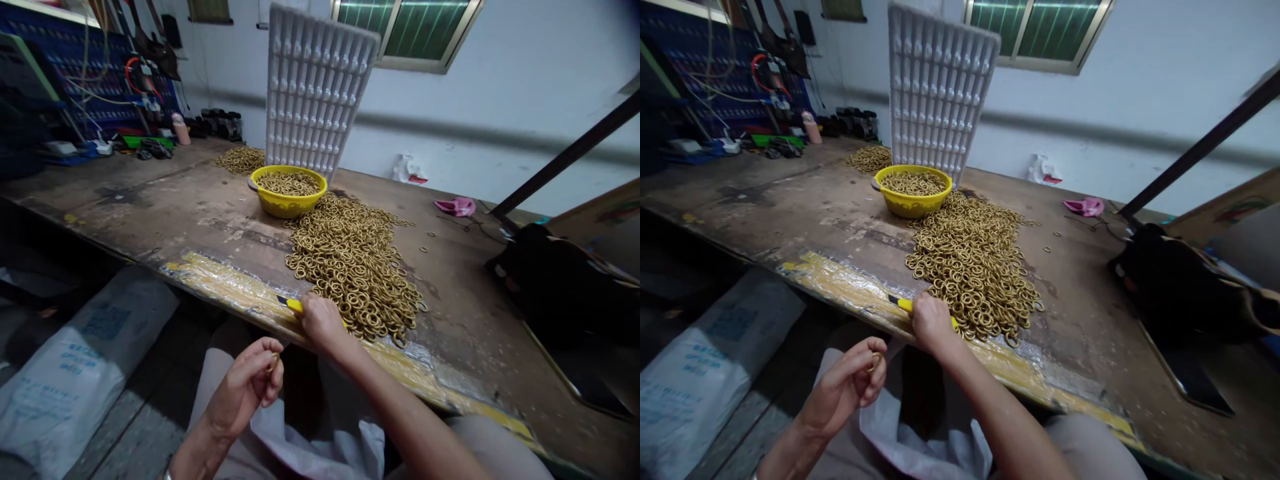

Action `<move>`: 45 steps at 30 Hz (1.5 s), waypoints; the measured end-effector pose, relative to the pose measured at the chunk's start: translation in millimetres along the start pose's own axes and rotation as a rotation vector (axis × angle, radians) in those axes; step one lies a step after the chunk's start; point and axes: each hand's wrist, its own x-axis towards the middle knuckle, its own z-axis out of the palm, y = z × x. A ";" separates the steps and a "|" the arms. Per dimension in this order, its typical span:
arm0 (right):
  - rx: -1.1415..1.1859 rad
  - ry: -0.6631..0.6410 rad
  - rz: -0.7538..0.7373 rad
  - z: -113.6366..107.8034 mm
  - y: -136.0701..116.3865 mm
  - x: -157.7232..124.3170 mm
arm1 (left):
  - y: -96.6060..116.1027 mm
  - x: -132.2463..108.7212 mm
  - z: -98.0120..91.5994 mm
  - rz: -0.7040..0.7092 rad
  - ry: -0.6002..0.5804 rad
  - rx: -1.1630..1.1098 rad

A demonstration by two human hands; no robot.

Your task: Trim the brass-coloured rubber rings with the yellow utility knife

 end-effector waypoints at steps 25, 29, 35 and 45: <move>1.772 -0.169 0.134 -19.2 23.8 -82.7 | 2.8 18.1 58.0 -0.023 -0.087 0.014; 1.324 0.006 -0.004 -26.3 25.0 -87.8 | 3.8 17.3 61.4 -0.001 -0.014 0.092; 0.391 0.170 -0.113 -31.2 28.4 -98.9 | -3.5 20.0 51.2 0.172 0.091 0.355; -0.009 0.057 0.059 -34.3 38.8 -92.3 | 4.5 2.8 65.0 0.211 0.043 0.680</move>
